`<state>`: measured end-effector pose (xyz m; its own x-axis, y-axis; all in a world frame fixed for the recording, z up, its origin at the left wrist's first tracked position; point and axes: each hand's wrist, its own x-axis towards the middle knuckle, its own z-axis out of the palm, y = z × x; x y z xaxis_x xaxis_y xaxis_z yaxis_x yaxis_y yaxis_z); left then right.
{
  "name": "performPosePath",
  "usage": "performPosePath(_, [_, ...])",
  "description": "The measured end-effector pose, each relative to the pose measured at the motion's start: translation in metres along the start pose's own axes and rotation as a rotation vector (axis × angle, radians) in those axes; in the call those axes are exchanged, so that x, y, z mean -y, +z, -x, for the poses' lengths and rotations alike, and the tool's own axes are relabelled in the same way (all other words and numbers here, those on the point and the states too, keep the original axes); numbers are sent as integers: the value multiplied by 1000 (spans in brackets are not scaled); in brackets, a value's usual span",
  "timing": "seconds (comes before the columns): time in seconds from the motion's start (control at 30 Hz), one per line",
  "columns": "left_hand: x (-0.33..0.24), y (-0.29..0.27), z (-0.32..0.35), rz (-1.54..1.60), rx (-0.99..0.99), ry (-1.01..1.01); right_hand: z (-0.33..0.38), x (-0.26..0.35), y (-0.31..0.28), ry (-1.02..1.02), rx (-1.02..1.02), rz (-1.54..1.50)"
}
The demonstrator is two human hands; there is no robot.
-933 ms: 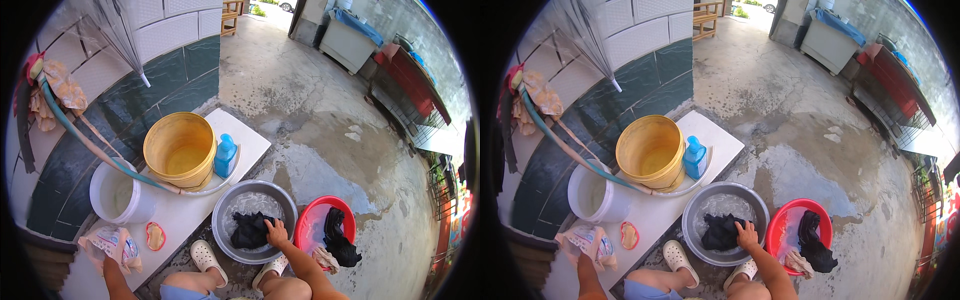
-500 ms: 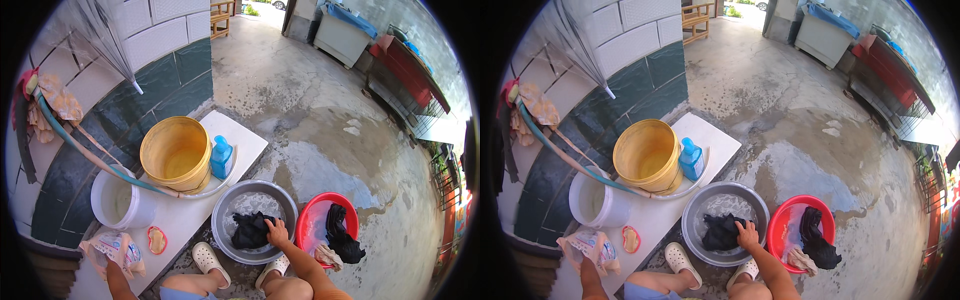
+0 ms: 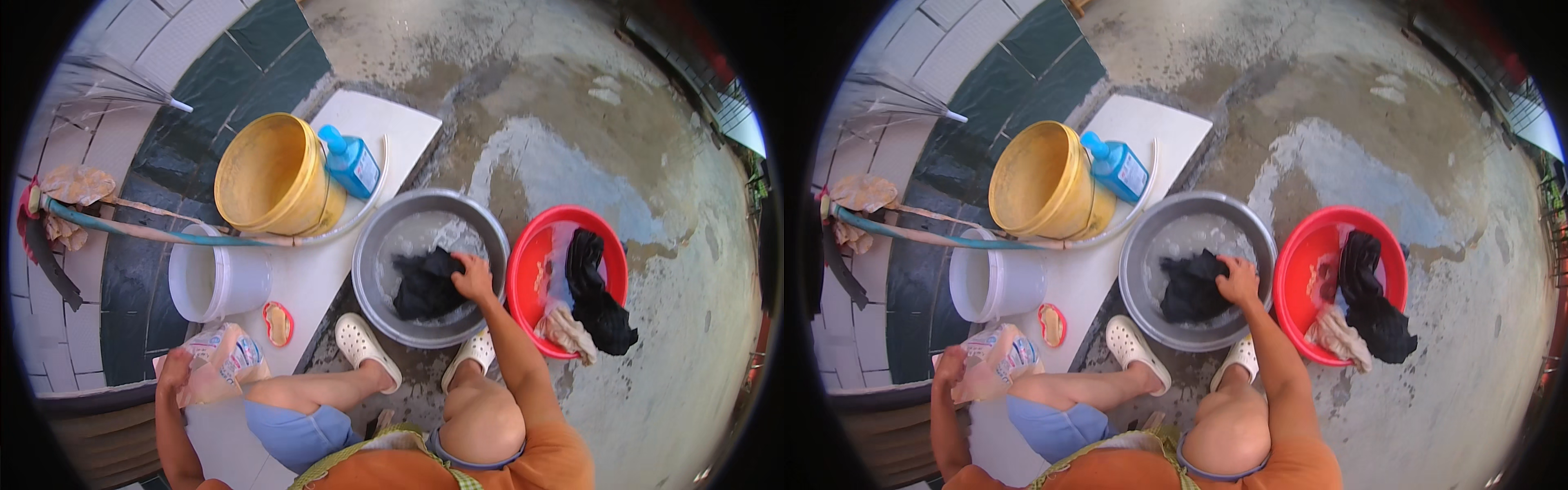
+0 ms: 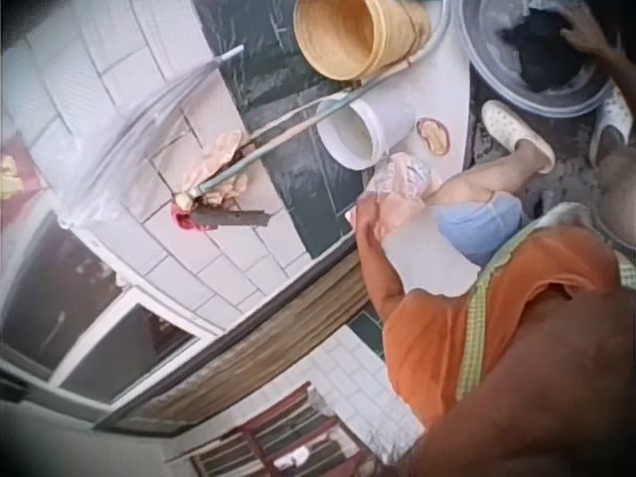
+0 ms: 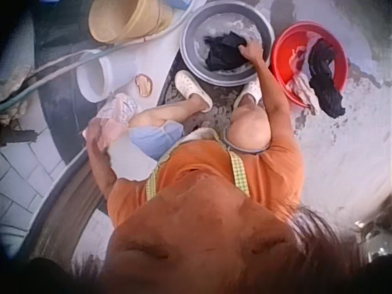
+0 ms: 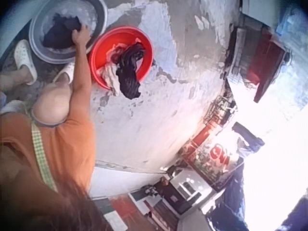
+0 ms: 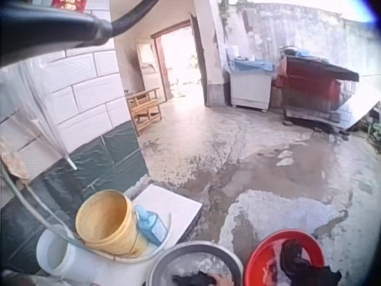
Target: The person washes black garments by hand in a basin of soapy water, scrubbing the fabric against itself, rinsing it, and transferring it to a red bucket before adding fresh water from a hose.
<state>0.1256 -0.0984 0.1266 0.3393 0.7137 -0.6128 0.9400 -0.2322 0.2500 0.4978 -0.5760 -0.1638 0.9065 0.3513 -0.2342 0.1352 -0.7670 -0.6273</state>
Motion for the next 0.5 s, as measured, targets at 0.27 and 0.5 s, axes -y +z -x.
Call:
performPosePath(0.27, [-263, 184, -16, -81, 798, 701, -8, -16, 14, 99, -113, -309])
performPosePath(0.5, [-331, 354, -31, -232, 492, 1052, -7, -4, 1, 15, -147, -330])
